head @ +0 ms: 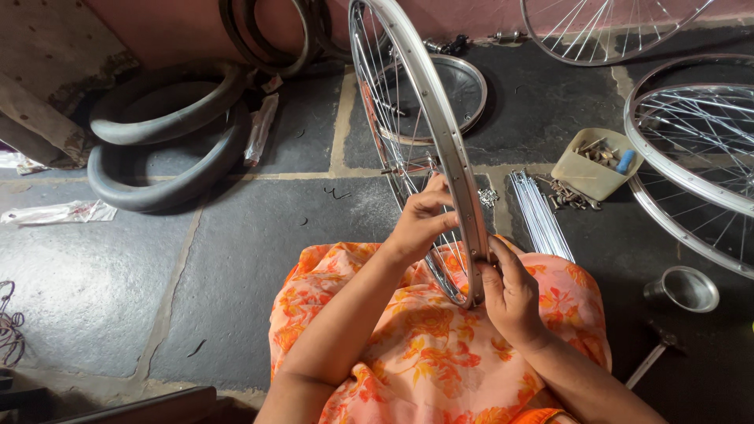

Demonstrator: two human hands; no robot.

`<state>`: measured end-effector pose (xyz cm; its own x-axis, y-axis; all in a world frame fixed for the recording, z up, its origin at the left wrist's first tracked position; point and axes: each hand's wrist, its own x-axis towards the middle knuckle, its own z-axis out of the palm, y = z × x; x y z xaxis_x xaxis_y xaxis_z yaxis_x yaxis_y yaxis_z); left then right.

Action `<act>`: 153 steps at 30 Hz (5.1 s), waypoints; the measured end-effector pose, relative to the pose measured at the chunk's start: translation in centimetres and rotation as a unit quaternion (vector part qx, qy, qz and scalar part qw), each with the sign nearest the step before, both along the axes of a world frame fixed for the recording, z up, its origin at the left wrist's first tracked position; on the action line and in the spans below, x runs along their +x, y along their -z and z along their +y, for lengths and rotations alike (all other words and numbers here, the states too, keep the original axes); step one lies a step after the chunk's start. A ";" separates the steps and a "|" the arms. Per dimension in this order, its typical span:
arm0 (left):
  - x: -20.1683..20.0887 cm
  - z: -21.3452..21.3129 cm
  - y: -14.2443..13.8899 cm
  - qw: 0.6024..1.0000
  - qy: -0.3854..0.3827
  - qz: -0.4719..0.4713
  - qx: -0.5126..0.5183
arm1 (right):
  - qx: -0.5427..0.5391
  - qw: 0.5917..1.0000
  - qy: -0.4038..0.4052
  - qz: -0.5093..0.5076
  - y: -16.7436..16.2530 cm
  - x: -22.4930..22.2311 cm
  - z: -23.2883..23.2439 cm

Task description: The person sits on the floor and laces a bicycle wheel by hand. They insert spokes through the rim and hub, then rotate the wheel to continue the process.

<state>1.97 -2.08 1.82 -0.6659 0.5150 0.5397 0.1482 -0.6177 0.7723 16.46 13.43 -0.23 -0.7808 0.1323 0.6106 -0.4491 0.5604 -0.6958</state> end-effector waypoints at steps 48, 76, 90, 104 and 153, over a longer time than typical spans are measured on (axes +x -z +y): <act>5.5 -10.1 10.8 0.803 -0.541 0.062 -0.241 | 0.306 0.723 0.114 -0.609 18.6 -18.8 26.4; -3.5 -21.5 -3.4 0.874 -0.419 -0.150 -0.196 | -0.474 0.864 -0.075 -0.156 11.0 -14.7 19.5; -3.3 -24.7 -0.6 0.875 -0.426 -0.167 -0.160 | -0.702 0.696 -0.129 -0.082 9.1 -27.0 4.4; -2.3 -24.5 -0.6 0.877 -0.421 -0.163 -0.165 | -0.671 0.724 -0.091 -0.134 10.1 -26.6 -1.0; -12.9 -9.7 3.3 0.878 -0.443 -0.177 -0.017 | -0.583 0.784 -0.159 -0.139 5.8 -25.5 -4.3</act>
